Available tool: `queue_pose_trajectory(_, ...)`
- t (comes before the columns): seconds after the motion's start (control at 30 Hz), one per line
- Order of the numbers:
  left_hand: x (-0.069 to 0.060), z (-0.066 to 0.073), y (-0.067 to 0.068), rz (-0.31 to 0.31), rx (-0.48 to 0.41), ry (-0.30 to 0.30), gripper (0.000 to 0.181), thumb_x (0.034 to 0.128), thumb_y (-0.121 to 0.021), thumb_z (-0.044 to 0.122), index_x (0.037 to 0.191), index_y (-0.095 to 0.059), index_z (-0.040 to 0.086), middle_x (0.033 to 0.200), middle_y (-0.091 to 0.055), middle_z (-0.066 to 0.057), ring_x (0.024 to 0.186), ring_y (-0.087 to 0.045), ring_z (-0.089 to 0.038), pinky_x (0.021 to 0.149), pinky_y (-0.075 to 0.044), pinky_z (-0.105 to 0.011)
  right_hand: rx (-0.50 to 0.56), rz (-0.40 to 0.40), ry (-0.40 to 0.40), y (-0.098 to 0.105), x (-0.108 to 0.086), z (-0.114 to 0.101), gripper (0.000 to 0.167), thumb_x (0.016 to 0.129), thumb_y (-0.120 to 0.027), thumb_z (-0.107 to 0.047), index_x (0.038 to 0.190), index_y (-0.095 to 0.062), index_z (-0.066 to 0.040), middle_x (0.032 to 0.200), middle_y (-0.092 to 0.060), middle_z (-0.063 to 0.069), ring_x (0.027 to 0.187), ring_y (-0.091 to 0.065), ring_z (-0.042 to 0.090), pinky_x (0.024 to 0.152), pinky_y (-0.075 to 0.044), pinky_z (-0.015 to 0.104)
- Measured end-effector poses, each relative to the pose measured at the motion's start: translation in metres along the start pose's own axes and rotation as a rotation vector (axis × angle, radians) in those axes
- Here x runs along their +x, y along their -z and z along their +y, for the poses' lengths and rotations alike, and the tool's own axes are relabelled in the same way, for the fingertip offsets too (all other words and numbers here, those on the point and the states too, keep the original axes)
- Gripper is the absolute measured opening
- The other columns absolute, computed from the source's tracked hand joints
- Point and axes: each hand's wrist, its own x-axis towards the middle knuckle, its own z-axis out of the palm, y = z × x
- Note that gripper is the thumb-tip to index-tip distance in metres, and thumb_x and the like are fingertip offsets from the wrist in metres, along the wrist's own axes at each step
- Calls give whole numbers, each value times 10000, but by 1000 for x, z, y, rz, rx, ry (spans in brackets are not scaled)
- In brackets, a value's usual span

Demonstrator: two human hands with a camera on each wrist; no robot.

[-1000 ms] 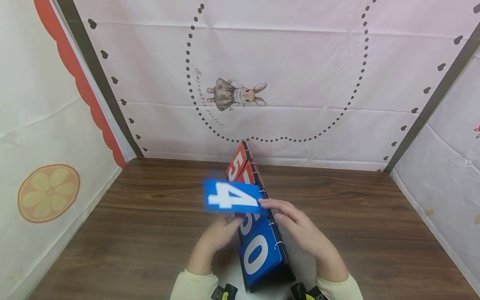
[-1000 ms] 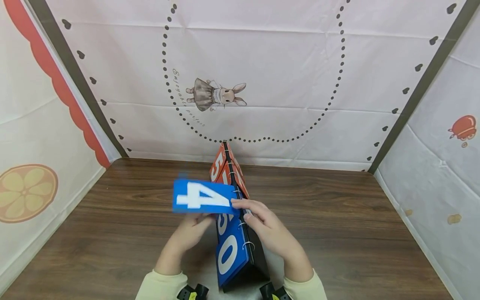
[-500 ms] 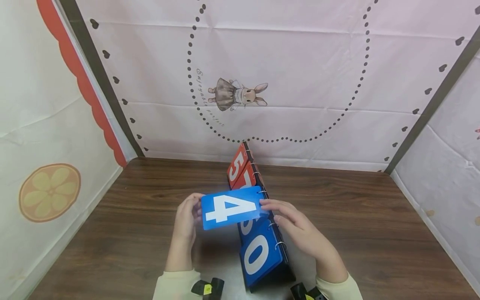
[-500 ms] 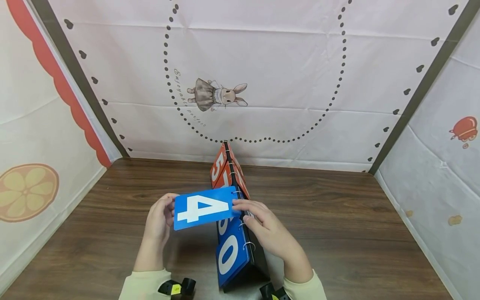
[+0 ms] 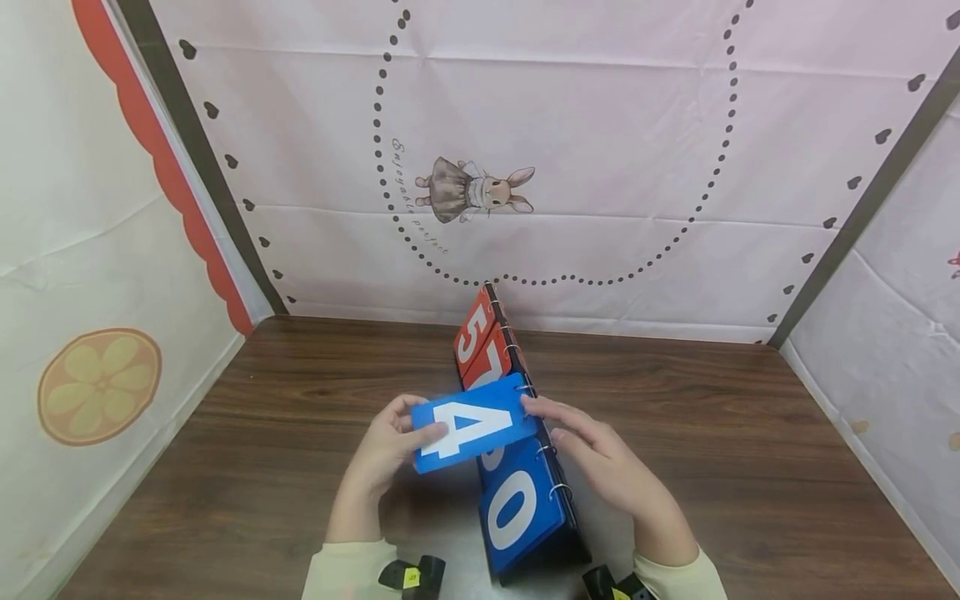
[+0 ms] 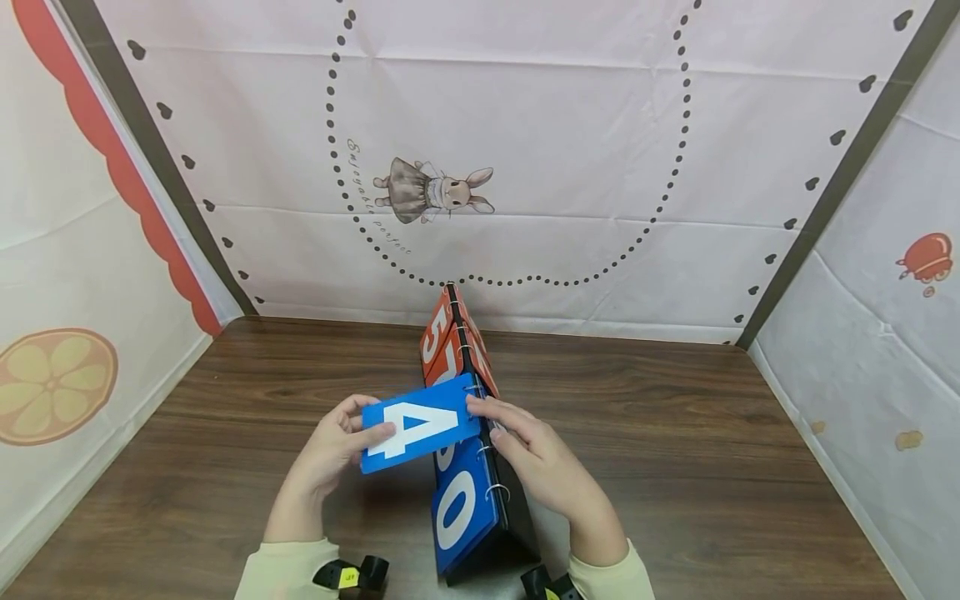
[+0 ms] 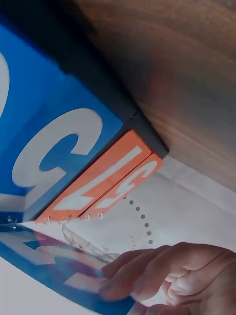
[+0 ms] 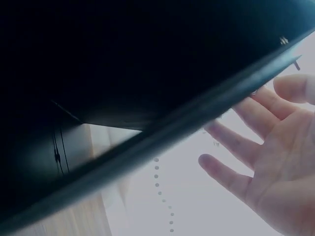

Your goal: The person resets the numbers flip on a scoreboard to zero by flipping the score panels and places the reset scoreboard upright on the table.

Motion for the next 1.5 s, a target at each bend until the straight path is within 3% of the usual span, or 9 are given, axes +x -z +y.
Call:
queue_pose_trajectory(0.17, 3, -4, -7, 14, 187, 14, 609, 721, -772, 396, 1190, -499, 121, 1090, -615, -142, 724, -611, -213, 637, -536, -318, 35, 18, 1, 2, 1, 0, 445, 988, -414, -142, 1428, -348, -140, 1481, -308, 38, 1320, -332, 281, 980, -355, 488)
queue_pose_trajectory(0.27, 4, -6, -12, 7, 278, 13, 621, 736, -753, 412, 1203, -490, 99, 1103, -599, -165, 714, -586, -212, 602, -528, -302, 49, 11, -94, 3, 0, 0, 521, 982, -444, -189, 1462, -247, -144, 1499, -248, 96, 1309, -328, 350, 967, -368, 498)
queue_pose_trajectory(0.4, 5, -8, -18, -7, 335, 25, 624, 744, -745, 416, 1211, -486, 94, 1060, -595, -153, 722, -570, -216, 597, -529, -298, 23, -45, -270, 3, 1, -2, 588, 962, -478, -314, 1466, -226, -142, 1459, -299, 167, 1284, -345, 396, 942, -387, 525)
queue_pose_trajectory(0.5, 7, -10, -19, -15, 346, 34, 623, 743, -745, 418, 1207, -487, 93, 1023, -597, -136, 712, -564, -214, 589, -525, -295, 6, -74, -310, 3, 3, -3, 584, 958, -480, -338, 1453, -263, -118, 1425, -347, 188, 1266, -367, 398, 930, -397, 531)
queue_pose_trajectory(0.8, 6, -10, -17, -13, 365, 40, 610, 747, -747, 398, 1198, -492, 77, 997, -597, -134, 706, -565, -209, 578, -524, -293, 7, -104, -310, -1, 4, -2, 562, 955, -482, -348, 1445, -300, -142, 1403, -380, 183, 1238, -408, 392, 921, -407, 530)
queue_pose_trajectory(1.17, 8, -18, -21, -53, 350, 31, 599, 748, -741, 411, 1174, -495, 69, 805, -584, -74, 635, -556, -193, 555, -509, -284, 12, -127, -288, -6, 6, -1, 547, 972, -441, -348, 1455, -264, -161, 1419, -358, 167, 1276, -353, 386, 949, -365, 559)
queue_pose_trajectory(1.37, 10, -21, -31, -69, 360, 33, 636, 756, -731, 417, 1217, -471, 65, 873, -574, -93, 653, -556, -195, 550, -515, -277, 16, -158, -258, -1, 5, 3, 540, 982, -416, -339, 1457, -253, -142, 1430, -338, 176, 1277, -353, 390, 958, -356, 556)
queue_pose_trajectory(1.5, 10, -21, -35, -71, 363, 31, 660, 760, -727, 419, 1248, -450, 73, 934, -554, -107, 688, -549, -199, 550, -518, -283, 26, -168, -208, 6, 4, 9, 487, 992, -391, -201, 1447, -261, -86, 1437, -331, 177, 1283, -344, 389, 977, -338, 550)
